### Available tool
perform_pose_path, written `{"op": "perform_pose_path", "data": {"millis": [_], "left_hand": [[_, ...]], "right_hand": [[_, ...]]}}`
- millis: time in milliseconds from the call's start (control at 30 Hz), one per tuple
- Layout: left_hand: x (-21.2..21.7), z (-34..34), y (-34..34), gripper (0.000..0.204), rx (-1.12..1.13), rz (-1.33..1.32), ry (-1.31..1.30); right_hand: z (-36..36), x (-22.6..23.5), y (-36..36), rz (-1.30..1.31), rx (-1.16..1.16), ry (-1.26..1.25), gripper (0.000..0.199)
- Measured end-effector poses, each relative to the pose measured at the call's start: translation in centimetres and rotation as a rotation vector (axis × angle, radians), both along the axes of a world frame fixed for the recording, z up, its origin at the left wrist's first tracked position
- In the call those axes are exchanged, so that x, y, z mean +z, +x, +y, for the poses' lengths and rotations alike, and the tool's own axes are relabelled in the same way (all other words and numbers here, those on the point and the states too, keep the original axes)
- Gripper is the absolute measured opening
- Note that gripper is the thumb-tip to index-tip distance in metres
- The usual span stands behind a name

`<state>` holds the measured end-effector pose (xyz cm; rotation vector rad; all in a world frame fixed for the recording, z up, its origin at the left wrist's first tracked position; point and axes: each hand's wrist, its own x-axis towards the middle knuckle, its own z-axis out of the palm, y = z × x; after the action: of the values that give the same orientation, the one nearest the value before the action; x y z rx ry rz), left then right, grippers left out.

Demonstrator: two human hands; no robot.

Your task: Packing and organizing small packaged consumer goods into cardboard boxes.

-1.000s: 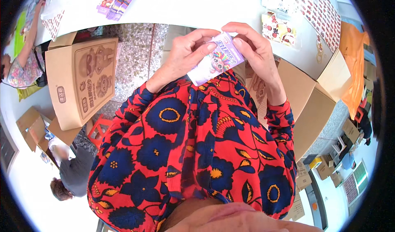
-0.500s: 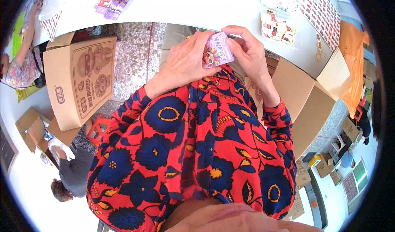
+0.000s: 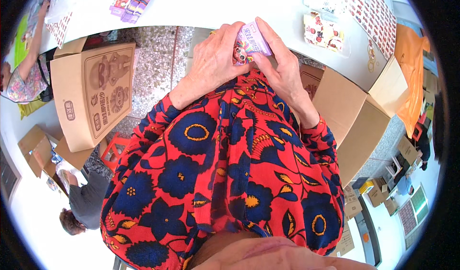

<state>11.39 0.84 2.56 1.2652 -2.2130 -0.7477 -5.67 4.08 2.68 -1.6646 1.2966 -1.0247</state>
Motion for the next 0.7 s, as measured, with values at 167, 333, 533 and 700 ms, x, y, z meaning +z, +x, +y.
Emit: {"op": "perform_pose_path", "data": {"millis": [167, 333, 533, 700], "left_hand": [[-0.3, -0.3, 0.1, 0.067, 0.034, -0.04, -0.056], [0.5, -1.3, 0.9, 0.071, -0.082, -0.03, 0.049], [0.4, -5.0, 5.2, 0.08, -0.298, 0.428, 0.514], [-1.0, -3.9, 2.0, 0.094, -0.355, 0.308, 0.23]], "right_hand": [[-0.2, -1.0, 0.7, -0.044, -0.044, -0.036, 0.048], [-0.9, -3.1, -0.2, -0.434, -0.112, 0.263, 0.042], [-1.8, -2.5, -2.5, -1.028, -0.286, 0.783, 0.035], [-0.6, -3.7, -1.9, -1.203, -0.106, 1.034, 0.038]]}}
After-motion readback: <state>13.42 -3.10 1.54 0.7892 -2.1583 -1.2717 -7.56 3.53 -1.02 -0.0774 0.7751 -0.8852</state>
